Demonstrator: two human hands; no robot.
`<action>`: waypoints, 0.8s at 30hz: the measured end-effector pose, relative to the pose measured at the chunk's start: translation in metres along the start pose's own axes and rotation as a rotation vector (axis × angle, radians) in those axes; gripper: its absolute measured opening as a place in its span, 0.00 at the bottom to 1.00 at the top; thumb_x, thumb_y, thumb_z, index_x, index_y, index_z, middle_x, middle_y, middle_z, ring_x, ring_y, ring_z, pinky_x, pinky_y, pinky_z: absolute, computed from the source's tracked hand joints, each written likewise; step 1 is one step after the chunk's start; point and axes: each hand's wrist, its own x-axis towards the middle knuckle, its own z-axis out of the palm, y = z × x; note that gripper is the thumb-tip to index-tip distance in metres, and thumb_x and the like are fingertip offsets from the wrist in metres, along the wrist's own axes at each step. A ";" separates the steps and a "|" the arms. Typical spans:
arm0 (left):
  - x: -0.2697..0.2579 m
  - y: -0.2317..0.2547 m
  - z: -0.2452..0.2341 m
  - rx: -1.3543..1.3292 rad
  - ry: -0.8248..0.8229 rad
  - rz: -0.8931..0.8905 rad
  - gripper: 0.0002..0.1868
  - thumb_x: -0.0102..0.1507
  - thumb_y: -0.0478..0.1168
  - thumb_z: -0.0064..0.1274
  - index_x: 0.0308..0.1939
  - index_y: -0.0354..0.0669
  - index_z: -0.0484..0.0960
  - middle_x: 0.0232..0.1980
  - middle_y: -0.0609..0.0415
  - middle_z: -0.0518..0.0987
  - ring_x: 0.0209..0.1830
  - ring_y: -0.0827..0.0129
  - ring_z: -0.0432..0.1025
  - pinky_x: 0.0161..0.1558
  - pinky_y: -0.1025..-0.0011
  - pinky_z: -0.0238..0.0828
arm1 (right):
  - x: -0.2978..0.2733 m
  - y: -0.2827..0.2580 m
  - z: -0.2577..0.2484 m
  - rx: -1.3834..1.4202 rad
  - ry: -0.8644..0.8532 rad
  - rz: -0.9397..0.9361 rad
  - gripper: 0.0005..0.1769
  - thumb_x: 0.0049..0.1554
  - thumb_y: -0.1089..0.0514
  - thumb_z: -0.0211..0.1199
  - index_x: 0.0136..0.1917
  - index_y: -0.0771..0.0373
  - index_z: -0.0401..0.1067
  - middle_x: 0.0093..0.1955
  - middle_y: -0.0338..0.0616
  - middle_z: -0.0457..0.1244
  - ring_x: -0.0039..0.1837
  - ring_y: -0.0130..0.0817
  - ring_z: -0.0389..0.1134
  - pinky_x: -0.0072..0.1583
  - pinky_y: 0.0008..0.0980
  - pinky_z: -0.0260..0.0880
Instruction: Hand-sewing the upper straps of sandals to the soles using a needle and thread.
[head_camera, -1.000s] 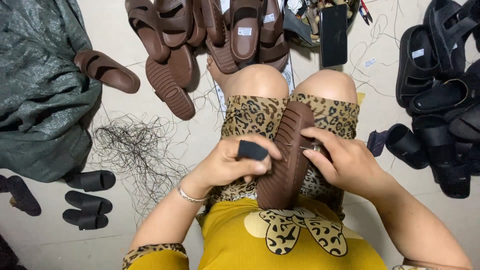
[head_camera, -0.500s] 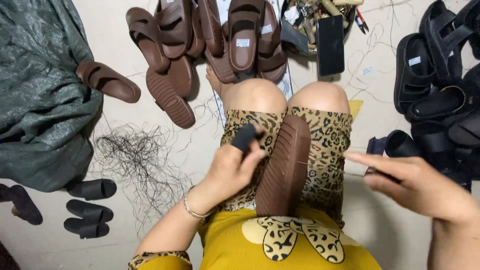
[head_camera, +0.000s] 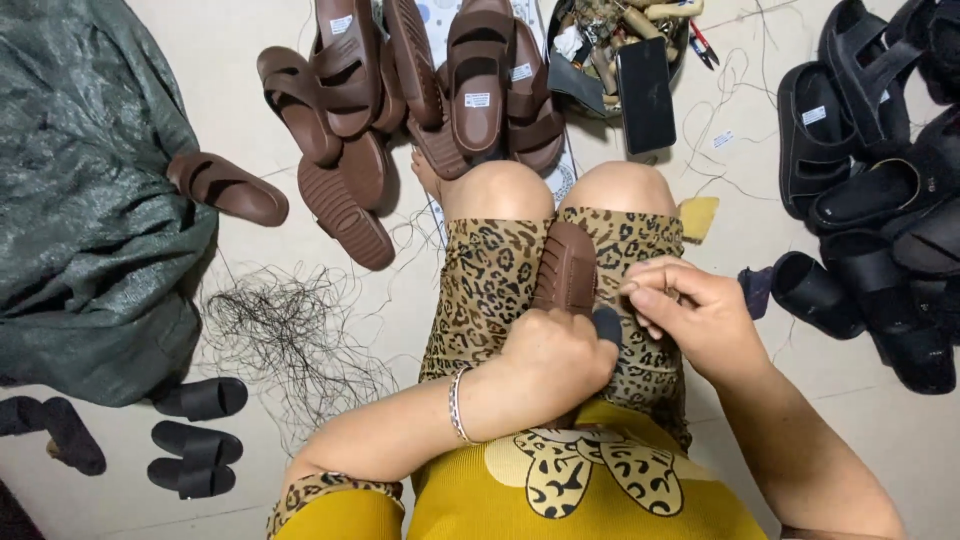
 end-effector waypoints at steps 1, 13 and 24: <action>-0.002 -0.003 0.000 -0.099 -0.025 0.052 0.15 0.56 0.35 0.59 0.18 0.54 0.73 0.20 0.61 0.70 0.17 0.71 0.63 0.16 0.72 0.58 | 0.000 0.001 0.002 0.118 0.036 0.020 0.08 0.62 0.64 0.60 0.43 0.70 0.75 0.48 0.52 0.67 0.33 0.26 0.60 0.36 0.22 0.65; -0.024 -0.061 -0.056 -1.771 0.027 -0.017 0.11 0.74 0.43 0.42 0.41 0.41 0.73 0.31 0.60 0.70 0.26 0.72 0.65 0.31 0.74 0.64 | 0.012 -0.015 0.024 0.215 -0.453 0.078 0.14 0.62 0.64 0.58 0.60 0.61 0.77 0.32 0.39 0.69 0.29 0.19 0.62 0.30 0.15 0.64; -0.065 -0.090 -0.016 -1.374 -0.450 -0.952 0.21 0.69 0.51 0.51 0.23 0.51 0.69 0.19 0.65 0.68 0.16 0.79 0.62 0.18 0.79 0.57 | 0.005 0.105 -0.191 -0.680 0.711 -0.100 0.09 0.87 0.59 0.57 0.64 0.68 0.67 0.60 0.52 0.62 0.61 0.43 0.64 0.66 0.41 0.65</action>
